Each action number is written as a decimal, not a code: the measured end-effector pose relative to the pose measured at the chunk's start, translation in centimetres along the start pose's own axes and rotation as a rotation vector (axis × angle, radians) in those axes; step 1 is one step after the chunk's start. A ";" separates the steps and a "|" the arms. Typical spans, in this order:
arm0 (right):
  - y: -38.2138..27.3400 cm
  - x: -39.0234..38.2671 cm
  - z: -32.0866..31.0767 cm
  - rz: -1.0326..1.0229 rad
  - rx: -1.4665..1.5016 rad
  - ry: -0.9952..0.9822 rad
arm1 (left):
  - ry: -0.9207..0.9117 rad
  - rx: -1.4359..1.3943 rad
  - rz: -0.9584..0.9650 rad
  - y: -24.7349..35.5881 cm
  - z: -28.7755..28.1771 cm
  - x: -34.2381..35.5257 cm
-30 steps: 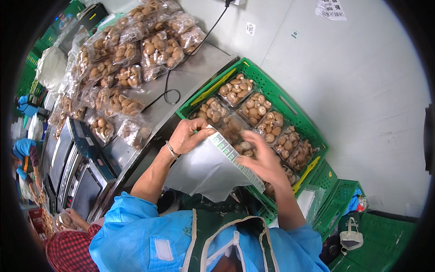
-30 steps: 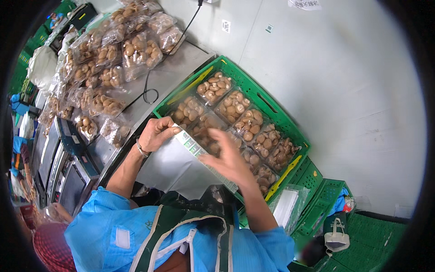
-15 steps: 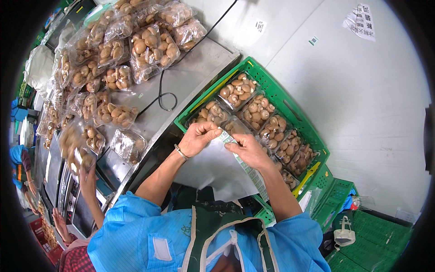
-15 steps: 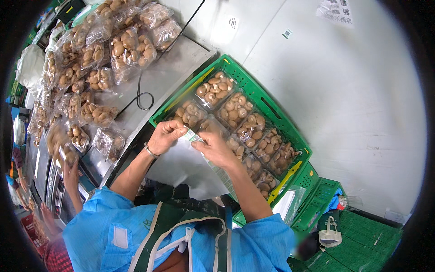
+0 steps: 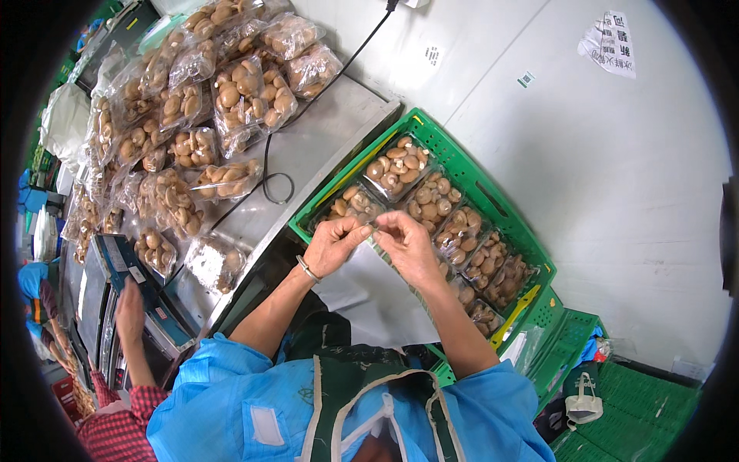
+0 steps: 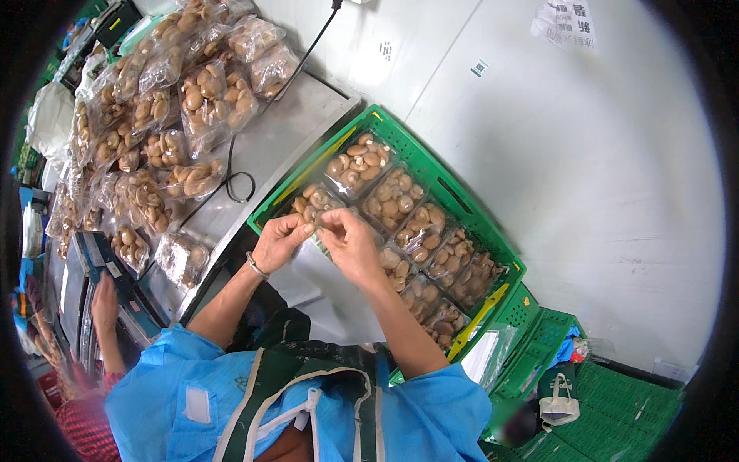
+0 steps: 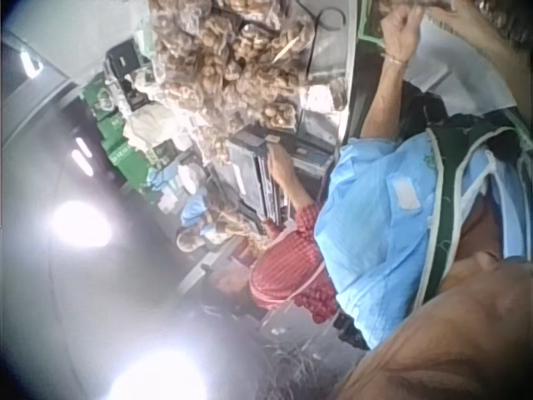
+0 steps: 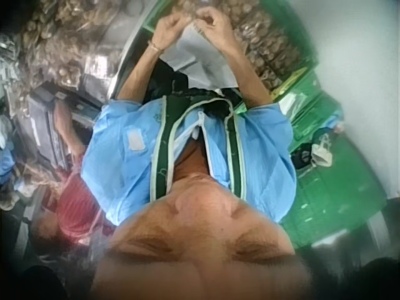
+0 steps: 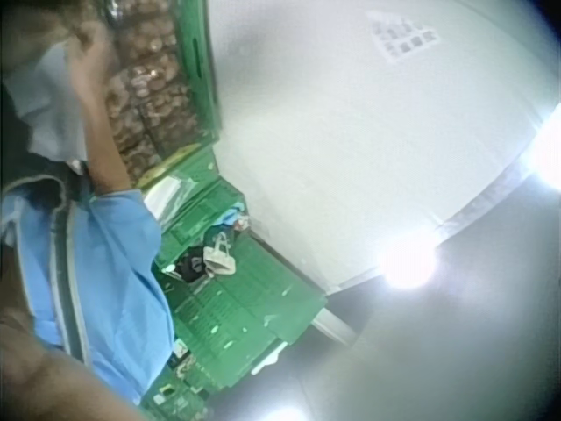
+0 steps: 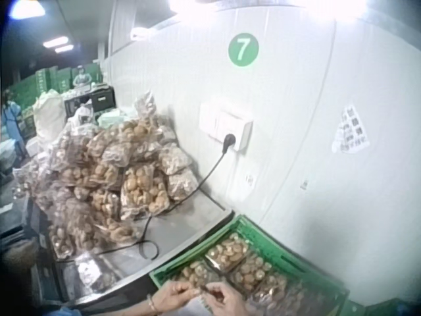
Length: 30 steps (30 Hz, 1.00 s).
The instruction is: The person packs bags of mushrooms into a green plastic crate and applies labels to the bags. The person transfers the bags from a stainless steel counter into the crate and peels small square labels from a sheet to stick them onto each bag.
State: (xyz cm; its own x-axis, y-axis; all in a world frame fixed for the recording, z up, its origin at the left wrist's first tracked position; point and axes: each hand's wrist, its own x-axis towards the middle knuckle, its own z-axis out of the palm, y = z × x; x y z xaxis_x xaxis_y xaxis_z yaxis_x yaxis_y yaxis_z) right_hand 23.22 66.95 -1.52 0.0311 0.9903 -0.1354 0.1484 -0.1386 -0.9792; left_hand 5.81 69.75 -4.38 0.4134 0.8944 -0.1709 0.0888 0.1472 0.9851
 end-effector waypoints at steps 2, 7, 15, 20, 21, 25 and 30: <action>0.4 0.4 -0.1 -0.012 -0.053 -0.008 | 0.011 0.016 -0.025 -0.4 0.0 0.4; 1.0 2.7 0.3 -0.479 -0.286 0.110 | 0.015 -0.081 -0.120 -0.8 -0.4 2.2; 9.3 17.1 -7.3 -0.096 -0.383 0.204 | 0.112 -0.004 -0.043 -3.4 -1.2 4.7; 12.4 22.1 -6.9 -0.110 -0.735 0.282 | 0.124 -0.081 -0.057 -3.4 -2.3 3.5; 12.6 22.4 -7.1 -0.065 -0.827 0.254 | 0.127 -0.093 -0.049 -3.5 -2.3 3.5; 11.0 22.3 -6.9 0.060 -0.984 0.227 | 0.162 -0.098 -0.028 -3.1 -2.9 3.4; 4.3 12.9 -4.5 0.241 -0.128 -0.182 | 0.243 -0.109 0.014 -3.1 -2.5 3.9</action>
State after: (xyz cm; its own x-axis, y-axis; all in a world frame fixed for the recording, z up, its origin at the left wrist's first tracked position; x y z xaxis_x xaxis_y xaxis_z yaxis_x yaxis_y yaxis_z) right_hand 28.76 79.09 -6.84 -0.0954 0.9128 -0.3971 0.2815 -0.3579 -0.8903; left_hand 4.85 73.87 -8.09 0.1834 0.9698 -0.1607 -0.0193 0.1670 0.9858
